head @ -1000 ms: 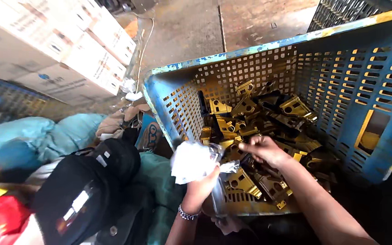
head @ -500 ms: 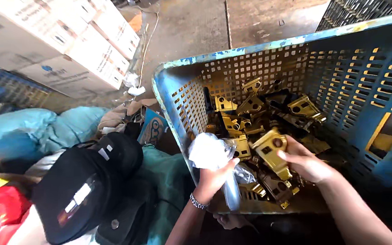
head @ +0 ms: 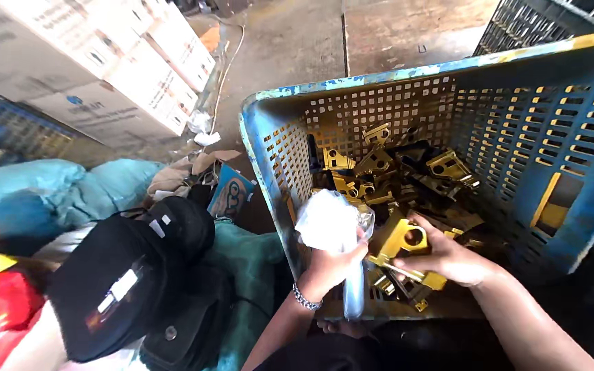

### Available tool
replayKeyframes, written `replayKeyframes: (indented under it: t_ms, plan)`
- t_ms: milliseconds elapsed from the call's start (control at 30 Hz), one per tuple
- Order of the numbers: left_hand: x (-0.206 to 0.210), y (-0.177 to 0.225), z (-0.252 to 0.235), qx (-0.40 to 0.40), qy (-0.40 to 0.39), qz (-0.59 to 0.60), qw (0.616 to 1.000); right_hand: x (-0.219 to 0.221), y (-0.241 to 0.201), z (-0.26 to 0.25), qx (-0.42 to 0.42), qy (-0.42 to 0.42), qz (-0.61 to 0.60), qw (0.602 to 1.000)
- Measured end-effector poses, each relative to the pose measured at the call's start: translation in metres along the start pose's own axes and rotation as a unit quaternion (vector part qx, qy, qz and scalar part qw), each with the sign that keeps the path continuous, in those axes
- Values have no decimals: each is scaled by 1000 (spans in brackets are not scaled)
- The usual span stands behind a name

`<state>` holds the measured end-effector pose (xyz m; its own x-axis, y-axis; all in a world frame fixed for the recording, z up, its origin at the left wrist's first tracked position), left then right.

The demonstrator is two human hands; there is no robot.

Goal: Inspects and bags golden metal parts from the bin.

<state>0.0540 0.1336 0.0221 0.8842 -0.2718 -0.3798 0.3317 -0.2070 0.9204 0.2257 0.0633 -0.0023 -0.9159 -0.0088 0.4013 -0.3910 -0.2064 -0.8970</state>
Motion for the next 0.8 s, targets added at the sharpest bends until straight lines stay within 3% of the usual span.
replayKeyframes:
  t_ms: [67, 133, 200, 300, 367, 433, 500, 567, 600, 633, 700, 767, 800]
  plan:
    - [-6, 11, 0, 104, 28, -138, 985, -5, -9, -7, -59, 63, 93, 992]
    - [-6, 16, 1, 196, 44, -247, 948, -5, -21, -6, -124, 103, 232, 959]
    - [-4, 10, 3, 205, 53, -245, 946, 5, -24, -6, -148, 98, 325, 929]
    - [-8, -6, -1, 30, 50, -65, 996, 16, -19, -10, -179, 99, 415, 887]
    - [-7, -12, 0, -101, 37, 62, 992, 34, -8, -14, -207, 69, 516, 828]
    - [-4, -14, 4, -132, 28, 90, 987, 47, 18, -22, -136, 10, 576, 806]
    - [5, -9, 6, -29, -5, -35, 999, 36, 40, -36, 23, -10, 536, 844]
    - [22, 7, 13, 134, -41, -195, 971, 20, 47, -43, 80, 19, 378, 922]
    - [29, 14, 17, 182, -54, -249, 950, 18, 47, -40, 67, 21, 277, 958]
    - [31, 15, 17, 177, -61, -270, 944, 18, 47, -35, 60, 13, 184, 981]
    - [18, -4, 6, 74, -35, -223, 971, 14, 42, -29, 67, -2, 59, 996]
    - [12, -18, 0, 26, -15, -116, 993, 3, 32, -23, 43, 50, -1, 998]
    - [20, -13, 3, 36, -51, -83, 995, -4, 30, -22, 27, 95, -13, 995]
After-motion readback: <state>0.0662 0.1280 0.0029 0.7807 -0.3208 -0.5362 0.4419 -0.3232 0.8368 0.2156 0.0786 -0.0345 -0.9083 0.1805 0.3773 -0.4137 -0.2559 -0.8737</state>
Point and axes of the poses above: each hand's wrist, its own z-axis away from the middle knuckle, its own x-axis out of the palm, y = z × x, the point moved 9 cm from there along -z, towards the middle knuckle, and after that the axes turned 11 degrees about -z, right-handed, at the moved point
